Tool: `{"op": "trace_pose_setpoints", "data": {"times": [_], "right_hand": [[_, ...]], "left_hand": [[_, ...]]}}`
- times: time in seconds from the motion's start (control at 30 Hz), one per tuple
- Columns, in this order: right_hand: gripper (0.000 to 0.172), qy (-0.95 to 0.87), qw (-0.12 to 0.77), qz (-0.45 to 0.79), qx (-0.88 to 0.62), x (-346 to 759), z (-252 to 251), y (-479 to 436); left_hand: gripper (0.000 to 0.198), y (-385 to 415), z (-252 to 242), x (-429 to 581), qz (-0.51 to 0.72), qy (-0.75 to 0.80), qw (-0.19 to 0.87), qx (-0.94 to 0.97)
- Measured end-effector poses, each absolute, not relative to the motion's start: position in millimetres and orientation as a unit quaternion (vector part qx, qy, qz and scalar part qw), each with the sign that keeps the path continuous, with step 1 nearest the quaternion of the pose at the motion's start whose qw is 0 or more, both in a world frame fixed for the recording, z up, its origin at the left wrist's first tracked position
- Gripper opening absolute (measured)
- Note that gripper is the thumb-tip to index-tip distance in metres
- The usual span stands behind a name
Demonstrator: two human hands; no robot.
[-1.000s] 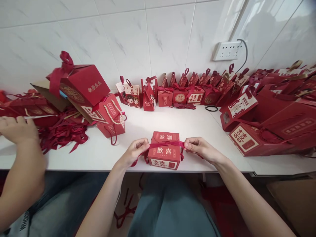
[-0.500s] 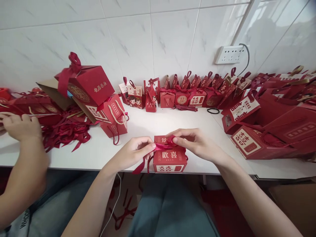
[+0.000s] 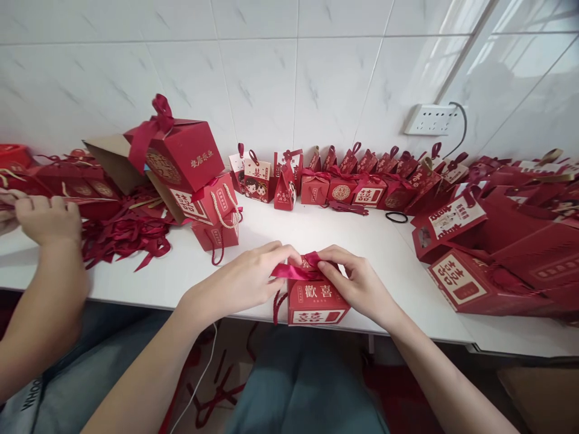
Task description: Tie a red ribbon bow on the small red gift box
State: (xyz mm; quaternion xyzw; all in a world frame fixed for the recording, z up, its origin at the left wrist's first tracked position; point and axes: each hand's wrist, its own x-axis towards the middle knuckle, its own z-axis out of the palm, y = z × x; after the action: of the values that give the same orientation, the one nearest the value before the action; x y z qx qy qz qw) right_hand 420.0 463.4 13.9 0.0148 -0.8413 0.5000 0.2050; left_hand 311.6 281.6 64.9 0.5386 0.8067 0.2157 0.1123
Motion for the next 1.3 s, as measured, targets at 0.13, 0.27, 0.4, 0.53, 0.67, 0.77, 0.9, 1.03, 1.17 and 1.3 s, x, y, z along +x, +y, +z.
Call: {"op": "trace_pose_setpoints", "data": {"times": [0.13, 0.27, 0.4, 0.53, 0.67, 0.77, 0.9, 1.03, 1.17, 1.3], "right_hand": [[0.018, -0.840, 0.218, 0.497, 0.003, 414.6, 13.5, 457.6], [0.017, -0.842, 0.209, 0.497, 0.000, 412.2, 15.6, 451.8], [0.010, -0.831, 0.194, 0.520, -0.025, 411.0, 15.2, 448.5], [0.008, -0.798, 0.210, 0.564, -0.048, 408.3, 13.1, 449.2], [0.013, -0.809, 0.180, 0.558, -0.037, 407.2, 15.4, 451.0], [0.012, -0.822, 0.166, 0.544, -0.030, 408.3, 17.9, 452.1], [0.010, -0.817, 0.159, 0.554, -0.013, 410.5, 18.2, 454.3], [0.008, -0.798, 0.144, 0.585, -0.014, 411.3, 16.1, 455.8], [0.004, -0.770, 0.171, 0.613, -0.041, 410.5, 11.5, 454.8], [0.009, -0.753, 0.215, 0.617, -0.074, 410.7, 6.0, 452.1]], "left_hand": [[0.021, 277.1, 65.2, 310.3, 0.169, 0.807, 0.084, 0.559], [0.015, 278.8, 66.8, 309.2, 0.161, 0.802, 0.034, 0.574], [0.018, 286.4, 70.1, 309.6, 0.200, 0.778, -0.005, 0.595], [0.021, 293.5, 72.4, 309.4, 0.232, 0.763, 0.005, 0.604], [0.022, 299.1, 70.6, 307.8, 0.246, 0.748, -0.008, 0.617], [0.019, 304.0, 66.8, 306.6, 0.279, 0.734, 0.011, 0.619], [0.009, 311.6, 57.6, 301.1, 0.350, 0.734, 0.055, 0.579], [0.015, 317.9, 43.4, 292.1, 0.431, 0.730, 0.089, 0.523], [0.014, 319.0, 30.2, 288.3, 0.455, 0.728, 0.098, 0.504], [0.012, 316.3, 23.6, 290.3, 0.445, 0.740, 0.089, 0.497]]}}
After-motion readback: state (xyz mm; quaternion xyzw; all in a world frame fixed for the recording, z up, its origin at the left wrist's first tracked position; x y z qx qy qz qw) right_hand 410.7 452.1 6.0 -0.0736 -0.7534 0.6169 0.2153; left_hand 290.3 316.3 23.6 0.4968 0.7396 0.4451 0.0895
